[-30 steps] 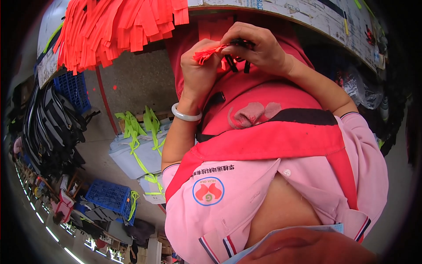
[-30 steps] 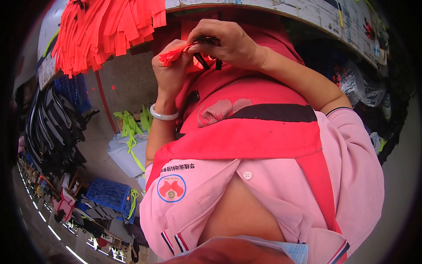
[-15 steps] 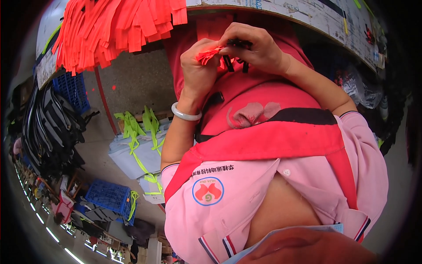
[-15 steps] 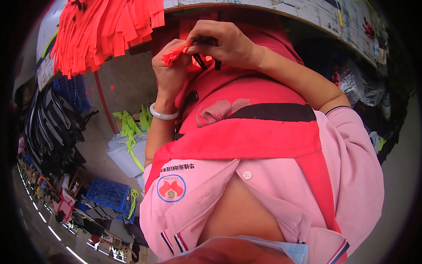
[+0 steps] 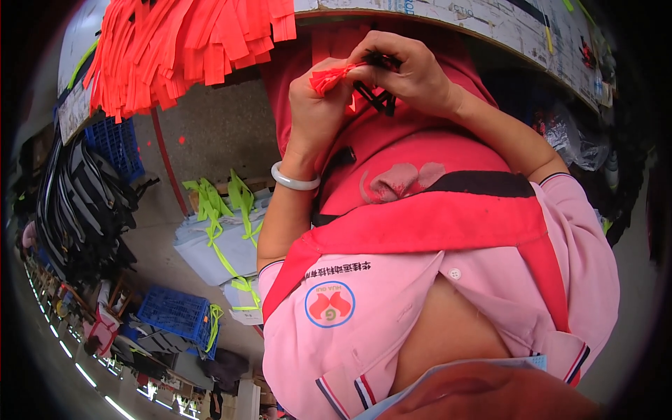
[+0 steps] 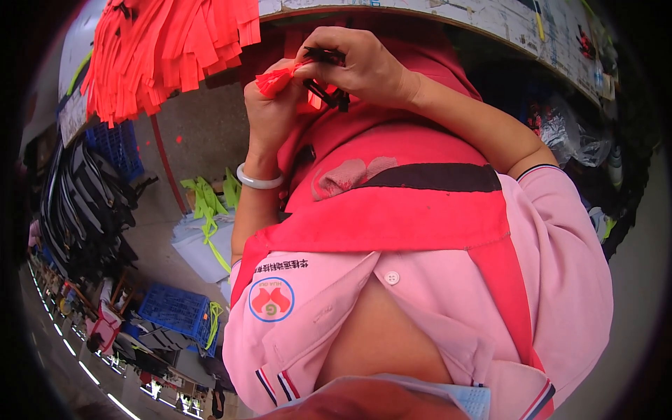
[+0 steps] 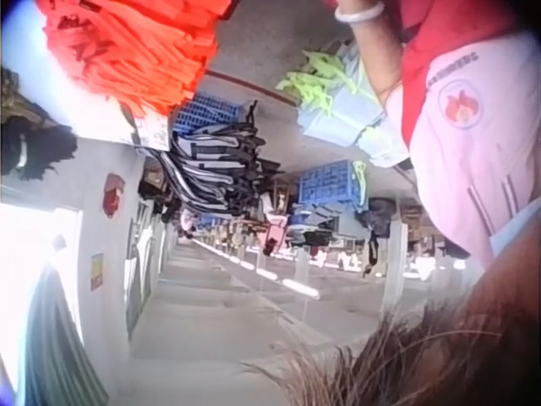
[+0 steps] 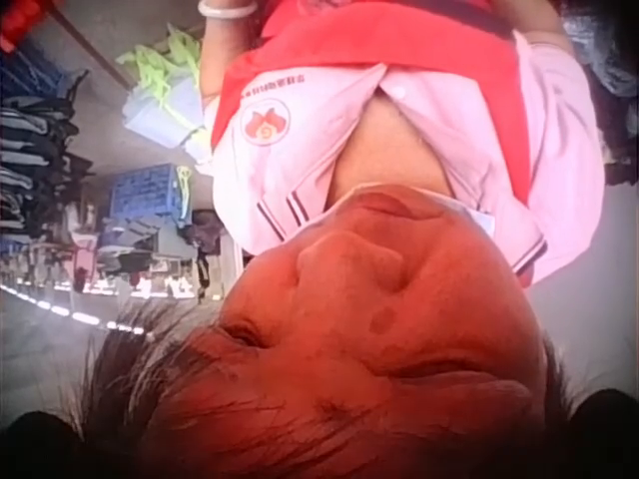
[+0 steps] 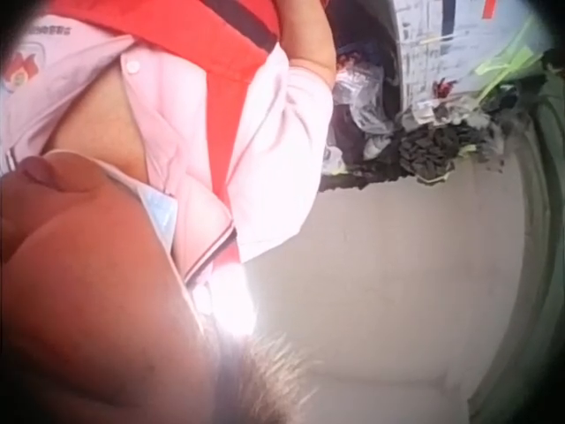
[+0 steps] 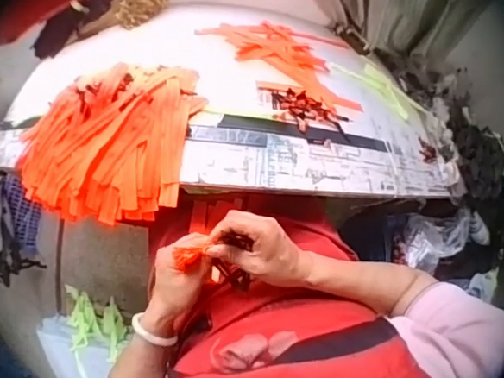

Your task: Assemble plastic buckles onto red fabric straps.

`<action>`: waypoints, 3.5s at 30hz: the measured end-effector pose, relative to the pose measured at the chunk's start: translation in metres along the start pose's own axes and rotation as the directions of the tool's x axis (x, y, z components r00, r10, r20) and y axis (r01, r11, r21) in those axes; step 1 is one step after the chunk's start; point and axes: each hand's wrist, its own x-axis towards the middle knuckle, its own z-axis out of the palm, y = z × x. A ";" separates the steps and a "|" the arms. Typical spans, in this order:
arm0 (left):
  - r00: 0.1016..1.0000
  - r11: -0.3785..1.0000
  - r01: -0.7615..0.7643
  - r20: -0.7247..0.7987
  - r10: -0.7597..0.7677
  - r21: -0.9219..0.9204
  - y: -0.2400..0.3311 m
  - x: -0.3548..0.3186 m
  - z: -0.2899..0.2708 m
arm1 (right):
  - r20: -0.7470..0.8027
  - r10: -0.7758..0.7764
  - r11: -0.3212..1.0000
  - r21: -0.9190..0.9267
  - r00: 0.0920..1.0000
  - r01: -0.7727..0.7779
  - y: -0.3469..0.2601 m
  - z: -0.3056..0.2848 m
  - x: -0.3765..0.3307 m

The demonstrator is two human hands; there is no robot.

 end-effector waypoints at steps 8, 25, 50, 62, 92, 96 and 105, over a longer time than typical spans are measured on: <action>0.995 0.992 0.068 0.069 -0.076 0.108 -0.002 0.003 -0.010 | 0.074 0.146 0.987 0.057 0.986 -0.150 0.008 -0.002 0.000; 0.999 0.991 -0.027 -0.014 0.029 0.127 0.003 0.001 -0.005 | 0.156 0.117 0.993 -0.037 0.981 -0.113 0.027 0.002 -0.006; 0.967 0.953 0.127 -0.179 -0.180 -0.275 0.013 0.011 -0.016 | 0.039 0.137 0.980 0.139 0.990 -0.142 -0.008 0.011 0.024; 0.939 0.973 -0.017 -0.339 -0.063 -0.229 0.051 0.010 -0.034 | 0.077 -0.058 0.993 0.108 0.995 0.049 -0.010 0.013 0.055; 0.891 0.778 0.341 -0.083 -0.447 -0.528 0.007 -0.007 -0.027 | 0.382 0.488 0.873 -0.204 0.785 -0.443 0.081 -0.037 0.011; 0.891 0.789 0.407 0.009 -0.455 -0.460 0.012 -0.001 -0.013 | 0.347 0.455 0.823 0.188 0.820 -0.536 0.033 -0.043 -0.002; 0.876 0.833 0.482 0.115 -0.469 -0.273 0.027 0.000 0.007 | 0.081 0.059 0.998 -0.006 0.995 -0.059 -0.020 -0.016 0.020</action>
